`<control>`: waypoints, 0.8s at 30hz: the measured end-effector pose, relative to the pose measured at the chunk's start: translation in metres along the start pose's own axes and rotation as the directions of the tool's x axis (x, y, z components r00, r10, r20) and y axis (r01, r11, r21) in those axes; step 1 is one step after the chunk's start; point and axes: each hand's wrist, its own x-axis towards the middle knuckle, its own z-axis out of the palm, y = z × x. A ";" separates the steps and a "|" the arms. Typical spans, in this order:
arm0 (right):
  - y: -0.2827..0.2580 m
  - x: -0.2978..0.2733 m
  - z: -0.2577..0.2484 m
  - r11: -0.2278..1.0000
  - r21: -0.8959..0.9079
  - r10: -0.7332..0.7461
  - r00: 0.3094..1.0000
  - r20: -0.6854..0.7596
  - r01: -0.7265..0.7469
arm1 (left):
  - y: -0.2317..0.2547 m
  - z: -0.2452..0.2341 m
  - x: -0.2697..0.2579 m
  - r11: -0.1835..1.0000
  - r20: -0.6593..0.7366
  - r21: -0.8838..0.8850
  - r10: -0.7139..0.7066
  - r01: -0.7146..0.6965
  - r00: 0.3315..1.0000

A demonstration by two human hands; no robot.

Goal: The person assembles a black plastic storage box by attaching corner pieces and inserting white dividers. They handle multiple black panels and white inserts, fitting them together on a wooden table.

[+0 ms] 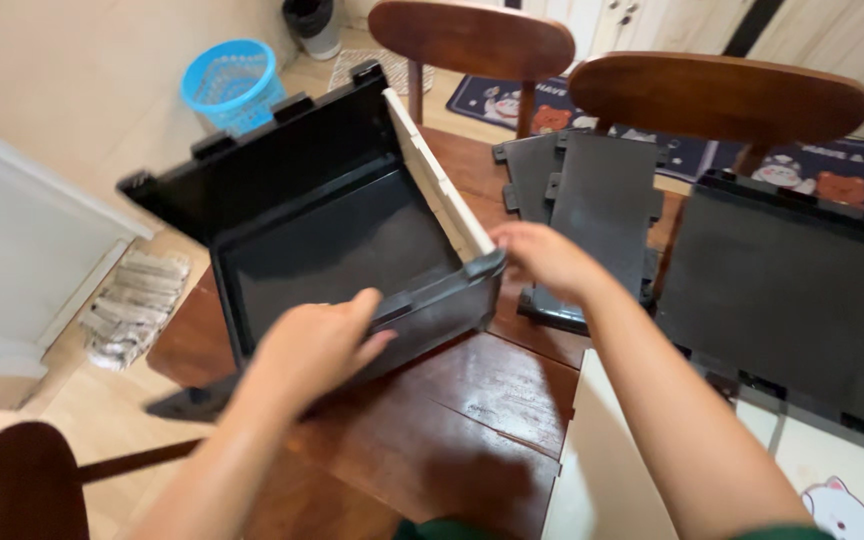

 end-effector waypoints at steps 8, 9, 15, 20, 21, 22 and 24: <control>-0.064 -0.054 0.047 0.366 -0.662 -0.664 0.682 0.308 0.655 | -0.030 -0.035 -0.042 0.994 -0.144 0.081 0.085 -0.073 0.986; -0.075 -0.047 0.052 0.252 -0.648 -0.691 0.602 0.399 0.719 | -0.020 -0.036 -0.038 0.993 -0.202 0.089 0.088 -0.072 0.975; -0.107 -0.007 0.073 -0.028 -0.729 -0.274 0.696 0.664 0.684 | 0.050 0.004 -0.001 0.999 -0.248 0.012 -0.027 0.031 0.968; -0.103 0.006 0.063 0.258 -0.621 -0.185 0.669 0.720 0.740 | 0.054 0.016 0.010 0.989 -0.190 0.023 -0.141 0.148 0.972; -0.100 0.008 0.064 0.285 -0.559 -0.230 0.621 0.749 0.779 | 0.054 0.017 0.010 0.987 -0.178 0.020 -0.156 0.162 0.972; -0.096 0.009 0.064 0.289 -0.561 -0.235 0.625 0.744 0.776 | 0.054 0.017 0.011 0.984 -0.166 0.017 -0.171 0.176 0.971; -0.092 0.008 0.066 0.292 -0.570 -0.247 0.636 0.731 0.768 | 0.053 0.018 0.013 0.984 -0.157 0.021 -0.174 0.179 0.972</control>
